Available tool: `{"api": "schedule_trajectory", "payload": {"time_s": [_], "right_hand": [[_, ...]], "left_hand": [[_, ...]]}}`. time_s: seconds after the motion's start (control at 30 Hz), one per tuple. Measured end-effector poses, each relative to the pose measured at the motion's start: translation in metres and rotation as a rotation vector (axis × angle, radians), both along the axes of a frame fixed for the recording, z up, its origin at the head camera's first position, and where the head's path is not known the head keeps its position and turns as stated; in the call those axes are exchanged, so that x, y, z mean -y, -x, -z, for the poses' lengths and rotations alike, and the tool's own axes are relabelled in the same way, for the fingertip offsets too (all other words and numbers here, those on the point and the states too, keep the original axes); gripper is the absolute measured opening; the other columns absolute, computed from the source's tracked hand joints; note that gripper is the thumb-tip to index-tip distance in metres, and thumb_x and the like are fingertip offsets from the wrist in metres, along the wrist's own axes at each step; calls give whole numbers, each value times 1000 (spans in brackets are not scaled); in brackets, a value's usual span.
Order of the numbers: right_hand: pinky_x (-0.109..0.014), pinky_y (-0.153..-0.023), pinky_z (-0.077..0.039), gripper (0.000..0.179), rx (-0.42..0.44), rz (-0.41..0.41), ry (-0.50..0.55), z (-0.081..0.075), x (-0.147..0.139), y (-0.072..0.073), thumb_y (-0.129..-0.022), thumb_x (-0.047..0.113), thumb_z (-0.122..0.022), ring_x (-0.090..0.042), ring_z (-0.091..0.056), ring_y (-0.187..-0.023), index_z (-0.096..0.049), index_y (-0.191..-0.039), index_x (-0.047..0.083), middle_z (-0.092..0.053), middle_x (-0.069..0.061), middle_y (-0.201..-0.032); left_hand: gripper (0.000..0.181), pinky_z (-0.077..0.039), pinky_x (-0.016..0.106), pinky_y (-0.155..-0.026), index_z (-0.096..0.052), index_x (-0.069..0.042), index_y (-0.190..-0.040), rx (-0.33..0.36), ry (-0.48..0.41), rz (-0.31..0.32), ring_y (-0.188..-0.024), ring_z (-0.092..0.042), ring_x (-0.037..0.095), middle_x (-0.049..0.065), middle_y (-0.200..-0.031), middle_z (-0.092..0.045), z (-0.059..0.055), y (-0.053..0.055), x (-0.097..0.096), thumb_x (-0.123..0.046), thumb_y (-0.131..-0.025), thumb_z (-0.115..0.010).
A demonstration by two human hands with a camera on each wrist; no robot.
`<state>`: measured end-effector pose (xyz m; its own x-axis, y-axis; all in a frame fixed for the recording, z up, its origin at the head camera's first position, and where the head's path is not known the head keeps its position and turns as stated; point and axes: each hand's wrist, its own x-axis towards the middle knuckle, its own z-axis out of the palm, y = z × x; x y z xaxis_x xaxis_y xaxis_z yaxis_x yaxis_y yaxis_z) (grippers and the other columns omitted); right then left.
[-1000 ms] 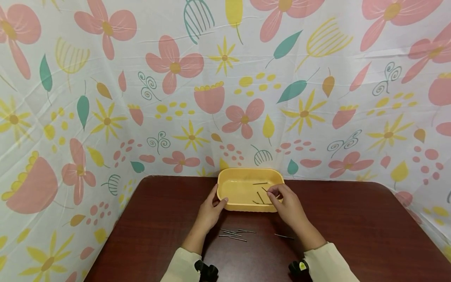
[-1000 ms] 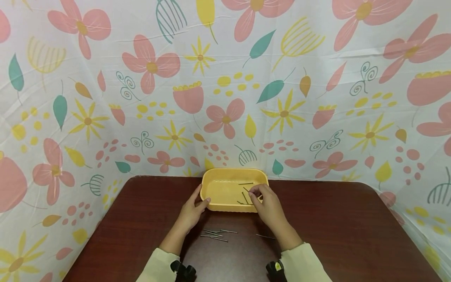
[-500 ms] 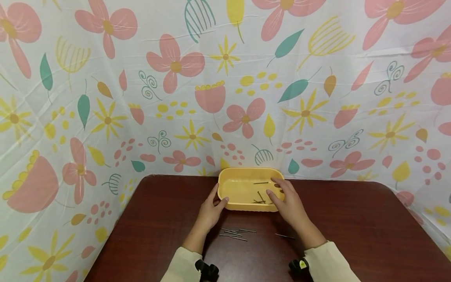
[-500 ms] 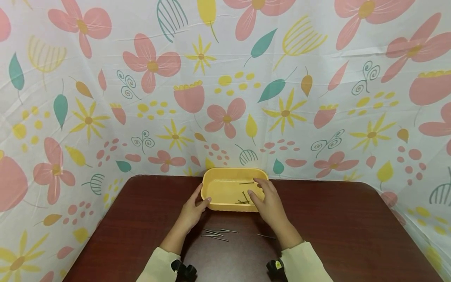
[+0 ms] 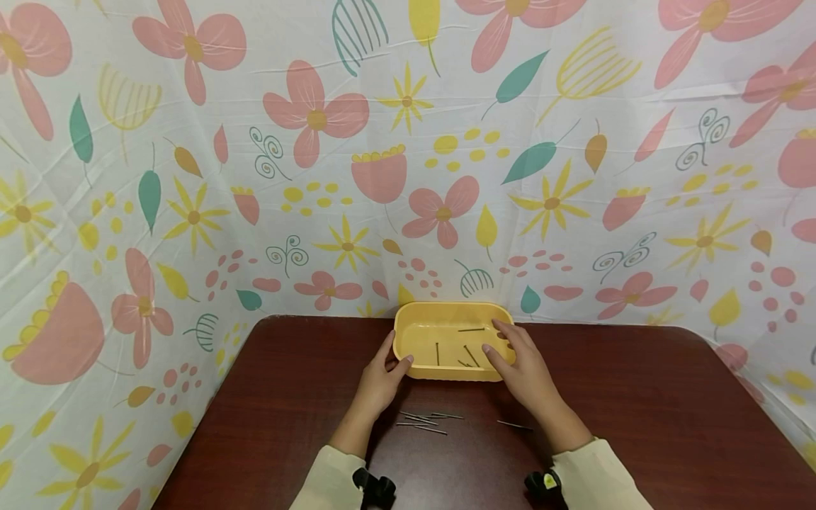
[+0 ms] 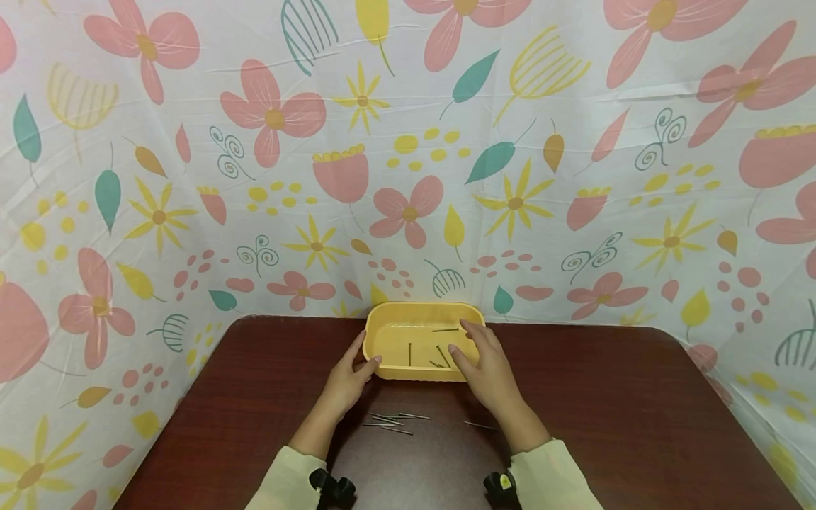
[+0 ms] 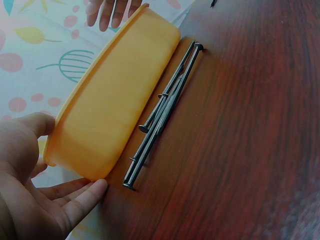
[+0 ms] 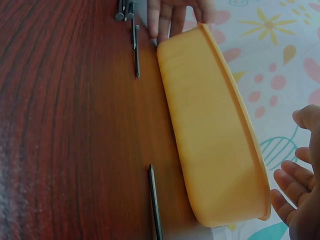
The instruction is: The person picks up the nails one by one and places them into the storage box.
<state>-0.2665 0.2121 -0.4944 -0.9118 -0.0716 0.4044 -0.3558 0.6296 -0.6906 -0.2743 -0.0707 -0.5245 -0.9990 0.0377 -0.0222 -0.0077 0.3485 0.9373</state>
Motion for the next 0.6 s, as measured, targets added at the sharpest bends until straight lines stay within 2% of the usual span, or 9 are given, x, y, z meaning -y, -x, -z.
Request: {"api": "schedule_trajectory", "payload": {"time_s": [0.27,0.47,0.6], "right_hand": [[-56,-91,-51,56,-14,1,-17,0,0,-4,-101,33,-63,-31,-53,-125,-48,-150,13,-54,-13,-140],[-42,-80,-53,55,-7,4,-38,-2,-2,-9,-101,36,-62,-27,-53,-124,-49,-149,12,-54,-9,-138],[-34,-78,-51,54,-12,11,-39,-3,-3,-10,-101,36,-63,-27,-54,-122,-51,-148,11,-56,-9,-135]], "left_hand": [[72,-56,46,-94,-28,-33,-161,1,11,1,-133,-55,39,19,-154,-47,1,0,0,-45,-99,-63],[72,-56,47,-95,-28,-32,-161,6,3,1,-134,-54,39,18,-154,-47,0,0,0,-43,-99,-63],[73,-56,46,-94,-28,-30,-161,7,5,-2,-133,-55,38,18,-155,-47,0,0,0,-45,-99,-63]]}}
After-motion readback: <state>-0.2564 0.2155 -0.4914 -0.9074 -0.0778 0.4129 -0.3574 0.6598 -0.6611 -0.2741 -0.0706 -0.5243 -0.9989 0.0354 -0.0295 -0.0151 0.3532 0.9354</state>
